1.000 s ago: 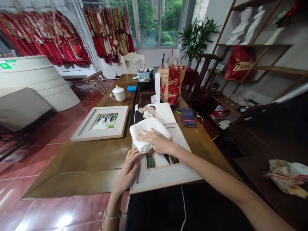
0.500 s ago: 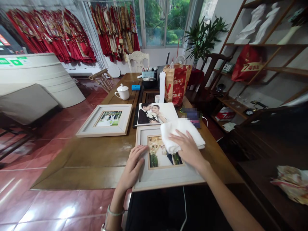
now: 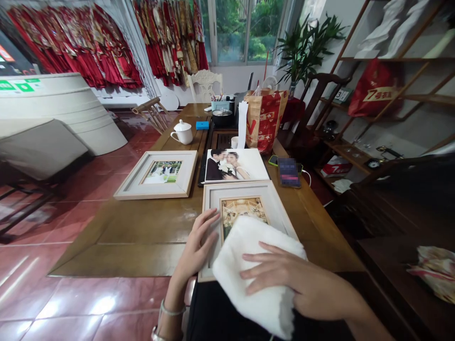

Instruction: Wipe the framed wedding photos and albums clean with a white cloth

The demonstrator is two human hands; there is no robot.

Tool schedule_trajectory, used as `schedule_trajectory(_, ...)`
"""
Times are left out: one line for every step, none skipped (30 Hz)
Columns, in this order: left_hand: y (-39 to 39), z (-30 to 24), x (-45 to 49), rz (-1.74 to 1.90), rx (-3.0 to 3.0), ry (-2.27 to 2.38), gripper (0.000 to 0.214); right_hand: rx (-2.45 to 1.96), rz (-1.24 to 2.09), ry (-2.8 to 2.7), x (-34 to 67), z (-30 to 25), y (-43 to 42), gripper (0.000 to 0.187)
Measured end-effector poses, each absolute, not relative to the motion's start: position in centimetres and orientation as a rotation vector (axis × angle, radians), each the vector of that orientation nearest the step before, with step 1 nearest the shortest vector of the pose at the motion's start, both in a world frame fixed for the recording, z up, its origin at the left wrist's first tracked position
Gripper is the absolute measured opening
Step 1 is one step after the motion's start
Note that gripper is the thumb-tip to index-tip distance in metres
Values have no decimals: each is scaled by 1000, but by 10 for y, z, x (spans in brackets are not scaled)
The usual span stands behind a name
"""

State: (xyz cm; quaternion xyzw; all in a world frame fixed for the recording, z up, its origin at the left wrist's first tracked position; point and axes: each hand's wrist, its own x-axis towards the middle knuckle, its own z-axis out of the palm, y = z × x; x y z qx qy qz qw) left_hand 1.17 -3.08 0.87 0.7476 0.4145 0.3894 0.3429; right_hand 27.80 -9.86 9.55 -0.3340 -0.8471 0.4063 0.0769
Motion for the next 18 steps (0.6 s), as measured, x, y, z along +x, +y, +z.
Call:
schedule_trajectory(-31, 9, 11, 1000, 1959, 1067, 39, -1092, 1186, -2523, 289, 95, -100, 74)
schedule_trajectory(-30, 9, 11, 988, 1968, 1061, 39, -1213, 1119, -2494, 300, 93, -99, 72)
schedule_trajectory(-30, 10, 11, 981, 1971, 1055, 39, -1337, 1024, -2456, 310, 89, -96, 71)
schedule_trajectory(-30, 10, 11, 980, 1971, 1048, 38, -1443, 915, -2417, 318, 84, -91, 72)
schedule_trajectory(-30, 11, 10, 983, 1968, 1040, 37, -1517, 804, -2383, 325, 78, -85, 74)
schedule_trajectory(-30, 11, 10, 986, 1965, 1032, 36, -1557, 699, -2357, 329, 71, -77, 77)
schedule_trajectory(-30, 11, 10, 985, 1963, 1023, 36, -1577, 602, -2337, 330, 65, -67, 80)
schedule_trajectory(-29, 11, 10, 985, 1963, 1014, 36, -1593, 515, -2324, 329, 60, -57, 83)
schedule_trajectory(-29, 11, 10, 985, 1964, 1006, 35, -1613, 430, -2316, 325, 55, -47, 84)
schedule_trajectory(-29, 11, 10, 984, 1964, 999, 35, -1639, 350, -2318, 320, 52, -38, 84)
schedule_trajectory(-29, 12, 10, 983, 1963, 996, 35, -1666, 281, -2332, 312, 50, -30, 85)
schedule_trajectory(-29, 11, 10, 984, 1960, 996, 35, -1688, 233, -2360, 303, 50, -23, 85)
schedule_trajectory(-29, 11, 10, 987, 1955, 999, 35, -1695, 214, -2399, 294, 50, -19, 86)
schedule_trajectory(-29, 11, 10, 992, 1947, 1003, 35, -1681, 229, -2446, 284, 52, -18, 88)
schedule_trajectory(-29, 10, 10, 999, 1938, 1009, 37, -1642, 277, -2497, 274, 54, -20, 89)
schedule_trajectory(-29, 9, 10, 1010, 1928, 1010, 38, -1576, 355, -2553, 265, 58, -24, 91)
schedule_trajectory(-29, 7, 11, 1026, 1919, 1007, 41, -1487, 452, -2604, 257, 61, -31, 92)
schedule_trajectory(-30, 6, 11, 1043, 1911, 1001, 43, -1387, 559, -2646, 251, 66, -41, 93)
